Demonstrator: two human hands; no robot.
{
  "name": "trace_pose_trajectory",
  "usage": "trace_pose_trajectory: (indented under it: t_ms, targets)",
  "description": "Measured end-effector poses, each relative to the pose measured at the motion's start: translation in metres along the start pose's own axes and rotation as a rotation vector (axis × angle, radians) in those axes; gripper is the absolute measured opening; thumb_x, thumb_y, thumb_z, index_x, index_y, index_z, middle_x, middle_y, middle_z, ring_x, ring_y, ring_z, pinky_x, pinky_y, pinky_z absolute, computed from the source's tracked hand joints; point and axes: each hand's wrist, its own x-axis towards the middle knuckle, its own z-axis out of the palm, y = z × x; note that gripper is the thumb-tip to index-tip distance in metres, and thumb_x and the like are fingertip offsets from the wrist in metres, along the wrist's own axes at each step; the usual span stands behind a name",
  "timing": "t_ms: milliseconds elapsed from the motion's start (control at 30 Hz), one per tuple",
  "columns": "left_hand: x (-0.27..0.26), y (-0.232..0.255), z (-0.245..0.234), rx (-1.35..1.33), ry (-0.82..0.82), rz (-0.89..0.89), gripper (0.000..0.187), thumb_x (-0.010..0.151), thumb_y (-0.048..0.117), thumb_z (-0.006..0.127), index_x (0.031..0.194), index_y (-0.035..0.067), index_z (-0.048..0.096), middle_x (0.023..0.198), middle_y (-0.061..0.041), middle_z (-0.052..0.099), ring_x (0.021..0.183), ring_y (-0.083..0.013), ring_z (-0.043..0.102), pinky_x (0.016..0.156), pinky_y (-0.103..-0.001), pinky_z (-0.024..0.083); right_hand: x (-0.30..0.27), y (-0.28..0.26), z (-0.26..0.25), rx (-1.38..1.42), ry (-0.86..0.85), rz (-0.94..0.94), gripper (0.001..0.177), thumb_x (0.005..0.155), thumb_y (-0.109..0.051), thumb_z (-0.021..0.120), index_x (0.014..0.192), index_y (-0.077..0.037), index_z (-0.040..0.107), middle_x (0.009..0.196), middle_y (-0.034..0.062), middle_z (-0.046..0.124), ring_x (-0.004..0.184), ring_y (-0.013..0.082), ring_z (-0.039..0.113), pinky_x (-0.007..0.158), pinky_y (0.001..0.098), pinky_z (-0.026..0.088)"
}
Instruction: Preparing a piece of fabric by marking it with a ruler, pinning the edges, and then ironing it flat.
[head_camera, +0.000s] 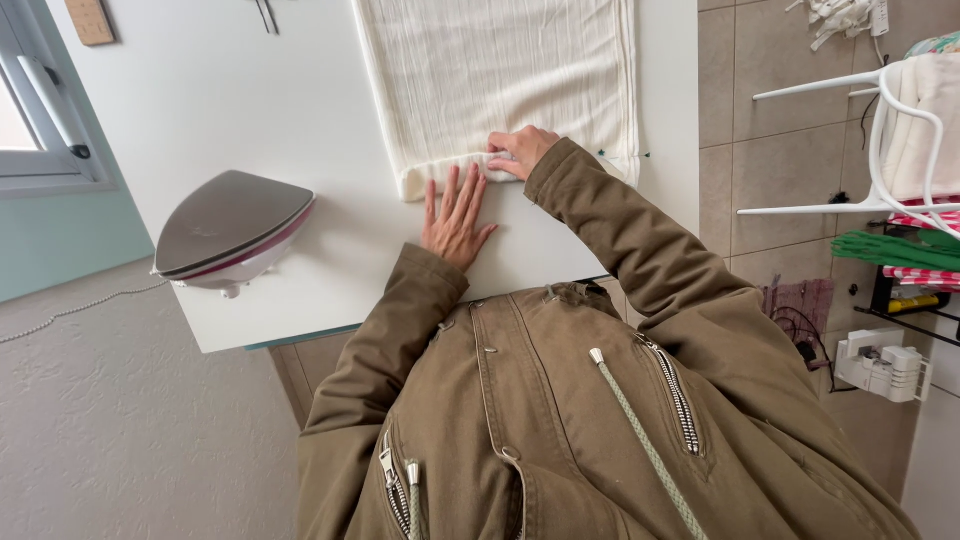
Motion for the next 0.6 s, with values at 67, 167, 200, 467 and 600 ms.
trace_pose_trajectory:
  t_ms: [67, 167, 200, 467, 600]
  targets:
    - [0.001, 0.000, 0.002, -0.047, -0.085, -0.031, 0.086, 0.102, 0.058, 0.053, 0.166, 0.008, 0.024, 0.173, -0.006, 0.017, 0.160, -0.0272, 0.011, 0.128, -0.058, 0.005, -0.002, 0.002, -0.003, 0.030, 0.064, -0.023, 0.033, 0.095, -0.046, 0.073, 0.113, -0.018, 0.067, 0.089, 0.0084, 0.075, 0.080, 0.0318, 0.072, 0.068, 0.0453, 0.058]
    - [0.004, -0.004, 0.005, -0.016, -0.081, -0.023, 0.087, 0.103, 0.063, 0.049, 0.166, 0.008, 0.023, 0.174, -0.006, 0.017, 0.161, -0.0263, 0.011, 0.128, -0.060, 0.004, -0.009, 0.021, -0.002, 0.115, 0.145, -0.216, 0.041, 0.090, -0.042, 0.079, 0.112, -0.010, 0.065, 0.097, 0.0121, 0.075, 0.086, 0.0328, 0.073, 0.069, 0.0449, 0.058]
    - [0.003, -0.004, 0.004, -0.017, -0.084, -0.024, 0.087, 0.103, 0.063, 0.049, 0.166, 0.008, 0.023, 0.174, -0.006, 0.017, 0.161, -0.0263, 0.011, 0.128, -0.060, 0.004, -0.012, 0.029, -0.004, 0.116, 0.142, -0.215, 0.041, 0.090, -0.042, 0.079, 0.112, -0.010, 0.065, 0.097, 0.0121, 0.075, 0.086, 0.0328, 0.073, 0.069, 0.0449, 0.058]
    - [0.006, 0.002, 0.006, 0.062, 0.034, -0.002, 0.083, 0.101, 0.062, 0.051, 0.166, 0.017, 0.024, 0.172, -0.008, 0.016, 0.159, -0.0304, 0.011, 0.126, -0.062, 0.007, -0.027, 0.047, -0.022, 0.110, 0.165, -0.155, 0.031, 0.091, -0.034, 0.081, 0.106, -0.009, 0.068, 0.099, 0.0086, 0.074, 0.088, 0.0298, 0.071, 0.075, 0.0412, 0.057]
    - [0.023, 0.020, 0.005, 0.082, 0.155, 0.010, 0.081, 0.098, 0.062, 0.052, 0.163, 0.020, 0.027, 0.170, -0.010, 0.014, 0.157, -0.0329, 0.010, 0.123, -0.065, 0.005, -0.025, 0.037, -0.027, 0.056, 0.120, -0.092, 0.030, 0.089, -0.033, 0.080, 0.102, -0.010, 0.067, 0.097, 0.0035, 0.074, 0.087, 0.0280, 0.070, 0.072, 0.0408, 0.056]
